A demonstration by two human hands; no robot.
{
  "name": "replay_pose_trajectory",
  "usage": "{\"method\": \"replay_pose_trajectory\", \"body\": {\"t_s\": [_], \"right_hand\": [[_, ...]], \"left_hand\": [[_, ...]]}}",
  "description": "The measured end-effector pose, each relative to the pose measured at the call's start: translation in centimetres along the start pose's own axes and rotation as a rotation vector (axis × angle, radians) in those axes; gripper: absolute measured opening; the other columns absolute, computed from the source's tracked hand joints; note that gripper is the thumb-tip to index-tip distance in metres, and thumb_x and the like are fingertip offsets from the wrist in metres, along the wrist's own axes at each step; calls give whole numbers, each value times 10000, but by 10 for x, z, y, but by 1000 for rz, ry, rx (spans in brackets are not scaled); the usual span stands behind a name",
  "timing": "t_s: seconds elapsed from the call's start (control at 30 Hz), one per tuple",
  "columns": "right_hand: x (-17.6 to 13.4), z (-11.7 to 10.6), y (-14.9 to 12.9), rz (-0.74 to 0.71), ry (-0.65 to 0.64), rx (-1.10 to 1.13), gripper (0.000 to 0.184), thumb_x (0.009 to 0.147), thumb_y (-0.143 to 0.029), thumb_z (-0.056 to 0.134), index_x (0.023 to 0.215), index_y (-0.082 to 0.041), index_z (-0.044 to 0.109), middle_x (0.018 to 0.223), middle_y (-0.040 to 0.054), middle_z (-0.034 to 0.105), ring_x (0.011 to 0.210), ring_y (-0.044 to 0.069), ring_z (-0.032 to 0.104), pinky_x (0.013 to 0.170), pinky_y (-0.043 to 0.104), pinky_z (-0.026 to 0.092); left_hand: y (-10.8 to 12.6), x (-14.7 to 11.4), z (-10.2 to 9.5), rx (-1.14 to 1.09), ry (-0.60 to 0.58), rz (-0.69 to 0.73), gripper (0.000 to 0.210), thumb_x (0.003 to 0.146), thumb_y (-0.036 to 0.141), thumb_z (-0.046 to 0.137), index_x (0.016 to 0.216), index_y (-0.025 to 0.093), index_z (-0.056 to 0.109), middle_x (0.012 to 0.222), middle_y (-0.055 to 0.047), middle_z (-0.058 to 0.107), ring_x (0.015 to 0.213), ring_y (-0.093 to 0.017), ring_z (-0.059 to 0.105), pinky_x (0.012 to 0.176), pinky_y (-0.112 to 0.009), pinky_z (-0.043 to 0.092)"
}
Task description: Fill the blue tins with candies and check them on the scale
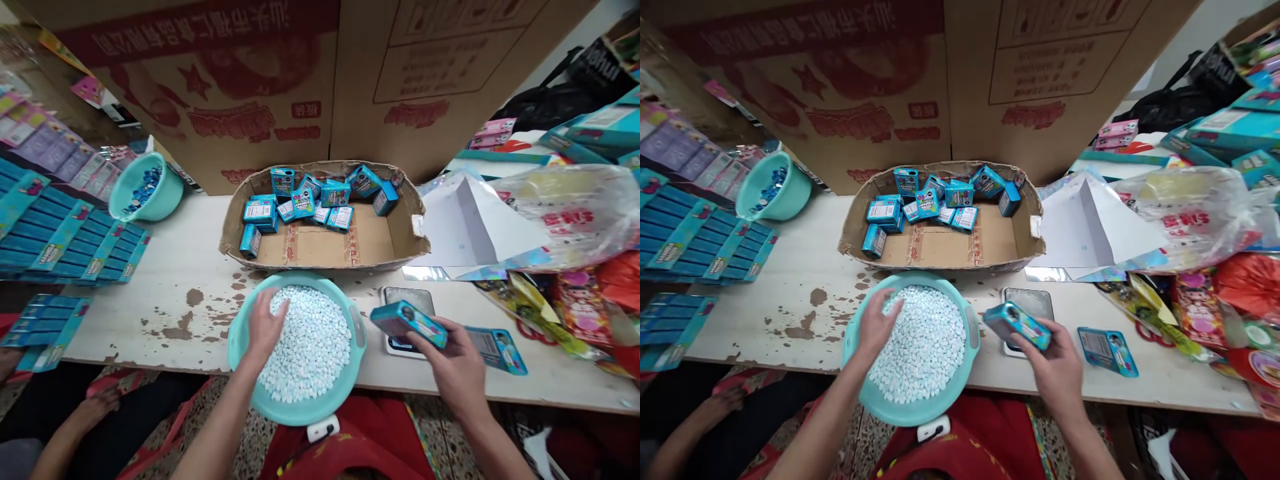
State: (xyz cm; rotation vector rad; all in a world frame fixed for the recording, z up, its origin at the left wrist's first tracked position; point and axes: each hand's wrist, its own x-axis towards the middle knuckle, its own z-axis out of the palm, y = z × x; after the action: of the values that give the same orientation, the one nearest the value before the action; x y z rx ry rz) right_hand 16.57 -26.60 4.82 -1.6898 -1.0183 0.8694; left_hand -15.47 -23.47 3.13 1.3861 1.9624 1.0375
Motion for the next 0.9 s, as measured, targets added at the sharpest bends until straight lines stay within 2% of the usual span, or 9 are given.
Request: {"method": "replay_pose_trajectory", "body": {"t_s": [0.13, 0.3, 0.43, 0.5, 0.57, 0.63, 0.73, 0.8, 0.9], "right_hand": [[31, -27, 45, -3, 204, -116, 515, 579, -461, 770, 968, -185, 577, 835, 40, 622, 752, 222, 619, 707, 394, 521], [45, -25, 84, -19, 140, -183, 567, 624, -488, 736, 1067, -187, 550, 929, 62, 613, 842, 262, 613, 822, 498, 486], [27, -36, 81, -121, 118, -260, 718, 678, -452, 719, 1289, -197, 440, 1301, 129, 469, 1220, 300, 454, 1021, 533, 362], [17, -50, 75, -145, 135, -299, 698, 722, -428, 694, 1319, -199, 413, 1353, 136, 423, 1279, 288, 398, 1033, 521, 363], [10, -64, 67, -155, 174, -360, 605, 756, -404, 674, 1280, -192, 458, 1339, 140, 436, 1277, 281, 403, 1012, 508, 394], [5, -75, 56, -171, 245, -413, 525, 769, -379, 672, 1229, -187, 506, 1327, 146, 448, 1267, 280, 412, 1005, 508, 401], [1, -72, 29, -192, 283, -370, 428, 775, -352, 678, 1158, -205, 555, 1288, 133, 488, 1240, 271, 441, 1018, 511, 385], [-3, -53, 6, -121, 125, -184, 379, 786, -361, 671, 1125, -226, 567, 1217, 111, 549, 1161, 249, 516, 984, 476, 428], [-15, -6, -22, 225, -426, 303, 430, 800, -467, 631, 1157, -241, 550, 1126, 91, 623, 959, 221, 635, 817, 403, 534]], "left_hand": [[16, 94, -14, 180, 128, 187, 322, 802, 297, 593, 1113, 215, 571, 1162, -116, 550, 1121, -288, 483, 973, -411, 345], [25, 217, 7, 405, 96, 95, 460, 657, 240, 729, 1062, 123, 543, 1315, -196, 449, 1230, -338, 378, 973, -443, 345], [13, 251, 27, 365, 122, -79, 399, 702, 396, 674, 837, 69, 491, 1322, -198, 418, 1276, -359, 300, 913, -385, 385], [6, 256, 35, 348, 127, -100, 438, 672, 422, 693, 794, 73, 459, 1376, -172, 353, 1317, -398, 182, 939, -405, 364], [5, 257, 40, 232, 167, -67, 424, 605, 335, 764, 733, 90, 442, 1348, -69, 388, 1323, -381, 177, 931, -360, 384], [13, 249, 39, -17, 135, -4, 364, 586, 190, 790, 685, 104, 450, 1178, 34, 510, 1267, -313, 337, 863, -305, 432], [46, 205, 24, -355, -66, 2, 226, 631, 77, 758, 669, 146, 546, 912, 38, 601, 1117, -267, 517, 735, -324, 483], [72, 151, 12, -419, -248, -27, 188, 644, 60, 741, 711, 203, 639, 935, -1, 630, 1164, -293, 493, 744, -351, 508], [97, 53, 7, -373, -606, 24, 528, 420, 59, 843, 898, 242, 714, 1162, -33, 616, 1243, -330, 427, 946, -400, 467]]}}
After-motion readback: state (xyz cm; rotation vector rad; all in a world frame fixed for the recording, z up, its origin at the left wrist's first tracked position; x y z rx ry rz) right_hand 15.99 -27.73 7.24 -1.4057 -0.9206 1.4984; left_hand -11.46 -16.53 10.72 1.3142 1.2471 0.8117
